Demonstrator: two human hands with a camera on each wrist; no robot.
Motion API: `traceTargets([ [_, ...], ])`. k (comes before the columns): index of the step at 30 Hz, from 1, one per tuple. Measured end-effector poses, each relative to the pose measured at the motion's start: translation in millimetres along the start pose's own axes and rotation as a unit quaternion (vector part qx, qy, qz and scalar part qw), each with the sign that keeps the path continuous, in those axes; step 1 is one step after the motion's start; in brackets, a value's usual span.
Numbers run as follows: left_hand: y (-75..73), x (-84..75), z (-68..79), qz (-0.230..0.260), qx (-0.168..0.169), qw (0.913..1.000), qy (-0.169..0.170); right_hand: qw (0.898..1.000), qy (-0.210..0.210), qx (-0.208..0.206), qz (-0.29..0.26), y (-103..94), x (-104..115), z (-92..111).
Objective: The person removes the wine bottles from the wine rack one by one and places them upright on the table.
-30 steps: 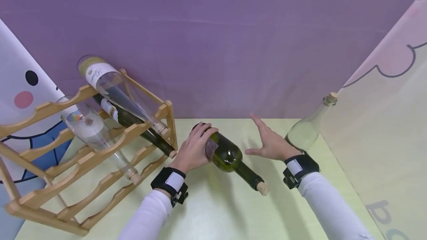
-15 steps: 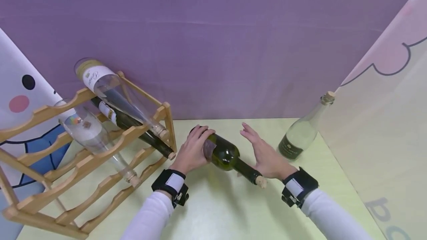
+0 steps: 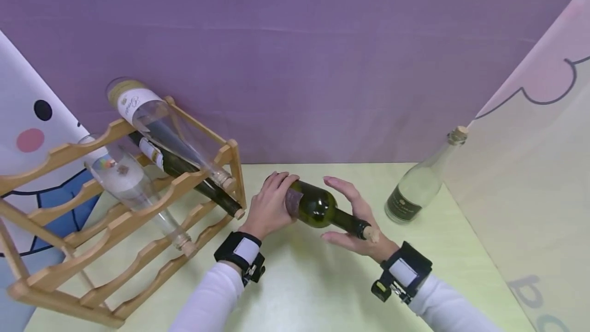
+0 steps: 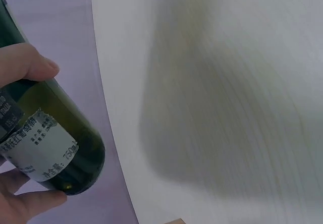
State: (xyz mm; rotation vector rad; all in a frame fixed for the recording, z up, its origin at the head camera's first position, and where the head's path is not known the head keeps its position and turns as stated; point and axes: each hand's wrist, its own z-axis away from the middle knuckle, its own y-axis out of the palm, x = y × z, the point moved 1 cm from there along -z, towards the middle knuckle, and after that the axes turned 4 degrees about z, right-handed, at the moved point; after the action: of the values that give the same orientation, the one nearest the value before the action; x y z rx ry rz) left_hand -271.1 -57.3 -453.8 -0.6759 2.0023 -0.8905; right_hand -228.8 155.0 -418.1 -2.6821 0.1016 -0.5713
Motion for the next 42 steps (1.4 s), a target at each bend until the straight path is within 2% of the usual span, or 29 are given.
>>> traceTargets([
  [2,0.3,-1.1,-0.7,0.001,0.001,1.0,-0.005,1.0,0.003,-0.008,-0.004,1.8,3.3,-5.2],
  [5,0.5,-1.8,-1.3,0.004,0.003,0.9999,-0.014,1.0,0.028,-0.013,-0.001,3.1,7.6,-9.9],
  [9,0.3,-2.2,-2.3,0.002,0.004,0.9997,-0.023,0.996,0.081,-0.007,-0.034,3.2,11.6,-12.1],
  [11,0.1,-2.6,-2.5,0.001,0.005,0.9997,-0.026,0.991,0.12,-0.006,-0.065,2.7,13.3,-12.3],
  [13,0.0,-3.2,-3.0,0.0,0.006,0.9995,-0.029,0.979,0.175,-0.012,-0.105,1.9,14.9,-12.6],
  [14,0.1,-3.8,-3.2,0.002,0.004,0.9995,-0.03,0.97,0.205,-0.018,-0.131,1.6,15.6,-13.2],
  [17,0.1,-5.7,-4.5,0.005,0.0,0.9994,-0.035,0.934,0.278,-0.051,-0.219,1.5,17.5,-17.7],
  [19,0.6,-6.8,-5.4,0.008,-0.005,0.9992,-0.038,0.912,0.301,-0.075,-0.267,2.1,18.3,-22.6],
  [20,0.3,-7.4,-5.5,0.011,-0.006,0.9991,-0.04,0.905,0.306,-0.086,-0.282,3.0,18.7,-25.2],
  [21,0.0,-7.8,-5.5,0.012,-0.003,0.9989,-0.044,0.899,0.308,-0.098,-0.295,3.9,19.1,-27.6],
  [23,-0.3,-8.6,-4.6,0.014,0.0,0.9985,-0.052,0.894,0.307,-0.119,-0.303,5.6,20.0,-32.0],
  [26,-1.0,-9.4,-1.6,0.007,0.003,0.9983,-0.058,0.892,0.296,-0.154,-0.304,7.6,20.8,-37.8],
  [28,-1.3,-9.7,0.6,-0.004,0.001,0.9988,-0.049,0.895,0.287,-0.167,-0.298,7.3,21.6,-41.3],
  [32,-5.7,-9.4,5.3,-0.007,0.006,0.9996,-0.027,0.902,0.281,-0.167,-0.281,5.8,24.1,-48.6],
  [35,-10.4,-7.0,9.7,0.015,0.04,0.9988,-0.023,0.912,0.278,-0.154,-0.258,3.3,26.8,-54.0],
  [39,-14.5,-3.1,17.0,0.055,0.102,0.9931,-0.018,0.929,0.271,-0.143,-0.208,-1.3,29.9,-60.6],
  [42,-14.6,-1.3,21.1,0.071,0.125,0.9896,-0.008,0.935,0.27,-0.147,-0.174,-5.0,31.1,-66.0],
])
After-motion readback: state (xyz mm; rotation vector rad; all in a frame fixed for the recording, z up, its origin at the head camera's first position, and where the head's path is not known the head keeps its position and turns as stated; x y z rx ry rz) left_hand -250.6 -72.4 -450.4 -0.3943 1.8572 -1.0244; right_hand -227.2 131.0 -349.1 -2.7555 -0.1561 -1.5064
